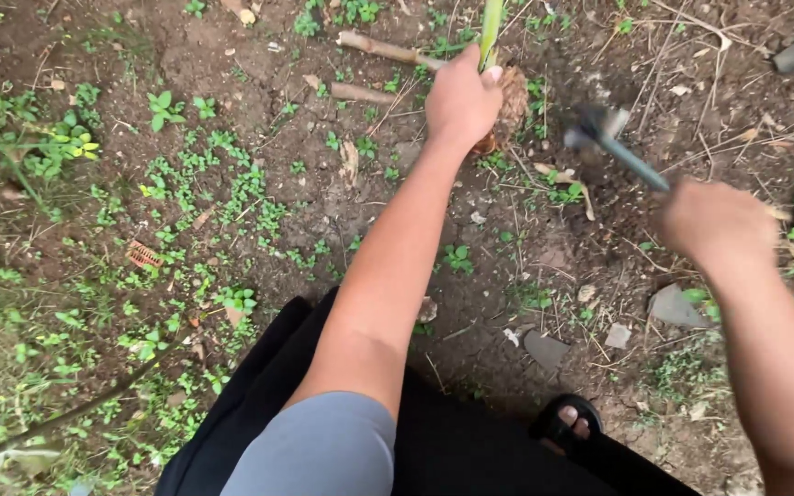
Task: Planting a small banana tree sapling into the soil using a small hoe.
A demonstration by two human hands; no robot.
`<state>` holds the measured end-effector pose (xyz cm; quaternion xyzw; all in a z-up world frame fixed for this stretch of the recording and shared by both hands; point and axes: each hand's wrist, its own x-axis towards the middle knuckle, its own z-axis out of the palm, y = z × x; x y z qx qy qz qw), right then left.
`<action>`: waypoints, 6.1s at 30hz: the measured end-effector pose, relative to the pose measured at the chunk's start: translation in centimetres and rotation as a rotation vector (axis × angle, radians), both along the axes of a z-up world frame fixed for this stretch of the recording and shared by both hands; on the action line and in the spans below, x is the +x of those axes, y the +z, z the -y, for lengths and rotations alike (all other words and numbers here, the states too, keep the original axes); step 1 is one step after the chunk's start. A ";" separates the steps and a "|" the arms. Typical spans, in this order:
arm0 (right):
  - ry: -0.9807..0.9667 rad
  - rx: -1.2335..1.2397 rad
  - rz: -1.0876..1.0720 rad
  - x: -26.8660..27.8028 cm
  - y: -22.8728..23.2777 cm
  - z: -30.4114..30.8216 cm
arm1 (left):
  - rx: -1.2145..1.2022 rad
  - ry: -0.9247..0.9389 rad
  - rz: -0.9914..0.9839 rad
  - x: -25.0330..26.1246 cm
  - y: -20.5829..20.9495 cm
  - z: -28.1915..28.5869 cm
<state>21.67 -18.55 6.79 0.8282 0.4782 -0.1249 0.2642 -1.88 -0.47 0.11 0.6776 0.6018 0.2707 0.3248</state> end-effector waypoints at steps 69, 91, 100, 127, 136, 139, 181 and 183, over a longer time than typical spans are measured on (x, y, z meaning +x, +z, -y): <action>-0.168 0.759 -0.203 5.4 -12.6 -3.6 | -0.087 -0.066 -0.019 1.3 1.0 -0.9; -0.133 0.733 -0.363 8.8 -25.9 -6.0 | 0.033 -0.014 0.003 0.4 -0.6 -1.1; -0.249 1.148 -0.488 3.4 -13.0 -5.5 | -0.001 -0.046 -0.054 1.0 -1.1 -1.8; -0.342 0.973 -0.325 -0.2 -1.9 -3.5 | 0.004 -0.017 -0.037 0.3 -0.2 -1.5; -0.134 0.623 -0.228 3.1 -8.5 -4.3 | -0.034 -0.039 -0.026 0.8 0.3 -0.4; -0.265 1.049 -0.418 1.0 -9.5 -4.9 | 0.046 -0.039 -0.048 0.9 -1.0 -0.3; -0.244 0.796 -0.401 8.4 -22.5 -6.8 | 0.040 -0.019 -0.027 1.0 0.0 -0.8; -0.224 0.631 -0.363 8.1 -20.8 -6.5 | 0.000 -0.029 -0.018 1.1 1.1 -0.2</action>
